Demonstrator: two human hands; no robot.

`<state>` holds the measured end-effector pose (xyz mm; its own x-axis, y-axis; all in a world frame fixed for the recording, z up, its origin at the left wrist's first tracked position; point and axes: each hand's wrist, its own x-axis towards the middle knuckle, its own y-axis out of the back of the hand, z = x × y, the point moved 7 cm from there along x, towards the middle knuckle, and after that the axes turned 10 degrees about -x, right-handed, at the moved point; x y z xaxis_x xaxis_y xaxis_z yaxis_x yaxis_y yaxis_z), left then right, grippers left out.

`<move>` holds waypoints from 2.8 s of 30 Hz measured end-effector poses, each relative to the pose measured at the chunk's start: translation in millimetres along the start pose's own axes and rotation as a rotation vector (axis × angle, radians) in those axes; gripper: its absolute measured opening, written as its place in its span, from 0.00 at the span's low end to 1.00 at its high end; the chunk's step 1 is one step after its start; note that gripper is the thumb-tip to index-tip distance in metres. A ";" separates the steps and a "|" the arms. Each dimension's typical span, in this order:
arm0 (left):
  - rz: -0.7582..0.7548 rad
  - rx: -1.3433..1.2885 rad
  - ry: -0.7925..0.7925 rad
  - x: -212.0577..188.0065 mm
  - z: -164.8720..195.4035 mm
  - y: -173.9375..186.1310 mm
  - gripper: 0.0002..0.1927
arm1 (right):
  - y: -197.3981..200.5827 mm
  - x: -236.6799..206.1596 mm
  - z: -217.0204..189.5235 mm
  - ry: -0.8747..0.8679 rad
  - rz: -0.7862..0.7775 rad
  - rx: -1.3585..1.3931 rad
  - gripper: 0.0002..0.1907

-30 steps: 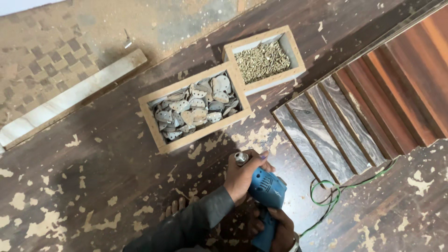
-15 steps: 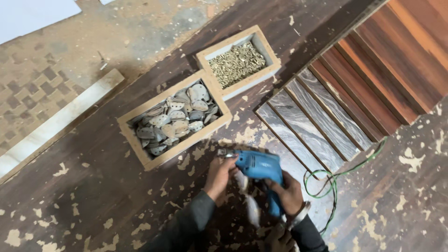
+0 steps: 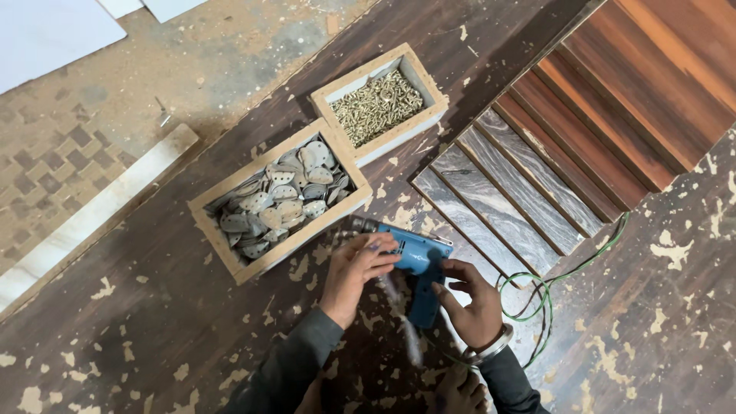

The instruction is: The person handles a blue corded electric drill at a workbench, repeatedly loosening the chuck to fit and change drill bits and picking small metal fittings from trays. They briefly walk across the workshop and return to continue fitting the bit and handling the metal parts.

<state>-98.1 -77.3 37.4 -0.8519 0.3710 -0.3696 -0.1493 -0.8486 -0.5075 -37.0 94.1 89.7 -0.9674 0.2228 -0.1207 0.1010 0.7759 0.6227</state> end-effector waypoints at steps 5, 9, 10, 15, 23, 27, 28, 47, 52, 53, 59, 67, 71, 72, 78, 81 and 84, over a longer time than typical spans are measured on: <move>-0.040 -0.037 0.040 0.1 11.4 -19.1 0.27 | -13.7 12.5 -25.4 -0.055 -0.249 0.358 0.20; -0.100 -0.221 -0.011 9.2 55.6 -35.8 0.27 | -16.2 43.9 -74.5 0.036 -0.439 0.275 0.20; -0.069 -0.164 -0.111 8.8 77.2 -36.4 0.25 | -15.0 53.9 -93.5 0.070 -0.487 0.219 0.21; 0.057 -0.063 -0.338 -20.2 179.5 -32.0 0.22 | -11.4 93.1 -198.2 0.319 -0.706 0.006 0.23; 0.412 -0.192 -0.431 -207.9 276.0 -49.9 0.21 | -9.2 -1.5 -295.0 0.154 -0.971 0.265 0.26; 0.488 -0.550 -0.344 -336.0 297.7 -70.3 0.21 | -5.6 -93.1 -373.9 -0.018 -1.267 0.260 0.23; 0.642 -0.437 -0.425 -371.6 308.5 -66.0 0.20 | -4.1 -120.2 -393.5 -0.119 -1.328 0.276 0.23; 1.284 -0.800 -1.040 -791.8 213.5 9.0 0.16 | -154.2 -537.4 -562.4 0.272 -1.861 -0.106 0.12; 1.464 -0.803 -0.957 -892.6 146.3 112.0 0.16 | -316.6 -604.7 -572.5 0.169 -1.775 -0.388 0.10; 1.486 -0.797 -0.961 -907.7 139.7 132.9 0.16 | -349.9 -618.2 -577.3 0.254 -1.779 -0.412 0.10; 1.581 -0.786 -0.782 -943.5 100.9 288.3 0.13 | -546.1 -683.4 -593.8 1.144 -1.431 -0.664 0.21; 1.645 -0.919 -0.771 -917.7 33.6 439.5 0.13 | -706.5 -733.9 -528.6 1.880 -1.081 -0.791 0.38; 1.561 -1.058 -0.687 -884.9 8.1 449.6 0.13 | -723.5 -724.8 -499.9 2.019 -0.862 -0.899 0.37; 1.588 -0.994 -0.690 -883.1 7.0 450.8 0.13 | -724.6 -720.8 -490.6 2.005 -0.928 -0.975 0.32; 1.639 -0.737 -0.528 -863.1 8.6 432.7 0.13 | -701.6 -695.4 -473.7 1.884 -1.063 -1.019 0.25; 1.631 -0.589 -0.491 -855.2 16.3 420.7 0.12 | -688.9 -686.4 -470.2 1.854 -1.077 -1.054 0.14; 1.576 -0.599 -0.464 -845.9 14.3 405.5 0.10 | -681.1 -683.6 -463.6 1.941 -0.948 -1.071 0.16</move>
<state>554.8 -740.6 155.4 -0.0636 -0.8193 -0.5698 0.9891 0.0244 -0.1455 447.7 -860.3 106.5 0.2433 -0.9144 -0.3236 0.1915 -0.2818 0.9402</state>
